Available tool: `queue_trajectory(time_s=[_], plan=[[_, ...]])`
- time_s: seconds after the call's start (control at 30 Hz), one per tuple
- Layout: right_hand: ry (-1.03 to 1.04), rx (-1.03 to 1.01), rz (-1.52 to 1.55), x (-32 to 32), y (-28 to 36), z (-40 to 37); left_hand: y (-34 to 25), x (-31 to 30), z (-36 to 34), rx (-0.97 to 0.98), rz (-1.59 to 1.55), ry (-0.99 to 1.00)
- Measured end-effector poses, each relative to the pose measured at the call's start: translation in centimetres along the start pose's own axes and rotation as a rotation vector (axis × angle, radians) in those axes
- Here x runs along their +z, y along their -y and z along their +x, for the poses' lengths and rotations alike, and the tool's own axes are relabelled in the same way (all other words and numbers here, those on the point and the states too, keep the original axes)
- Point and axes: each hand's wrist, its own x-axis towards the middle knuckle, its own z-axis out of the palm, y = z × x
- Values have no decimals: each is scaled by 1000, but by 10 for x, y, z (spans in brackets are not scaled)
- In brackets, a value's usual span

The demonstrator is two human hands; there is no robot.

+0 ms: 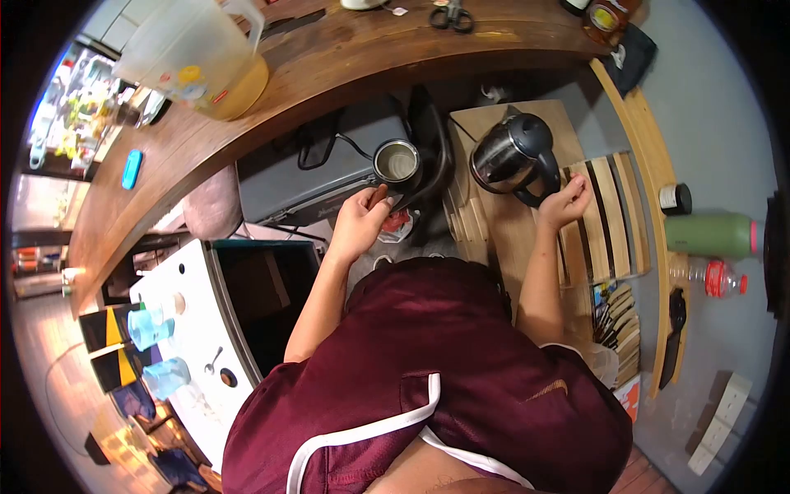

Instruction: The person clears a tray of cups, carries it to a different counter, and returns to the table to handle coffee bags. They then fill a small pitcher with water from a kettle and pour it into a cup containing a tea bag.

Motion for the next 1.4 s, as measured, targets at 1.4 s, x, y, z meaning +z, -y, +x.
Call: queue_trajectory(time_s=[1.4], plan=[[1970, -214, 577, 206, 285, -514, 110, -205, -342, -266, -293, -1172]])
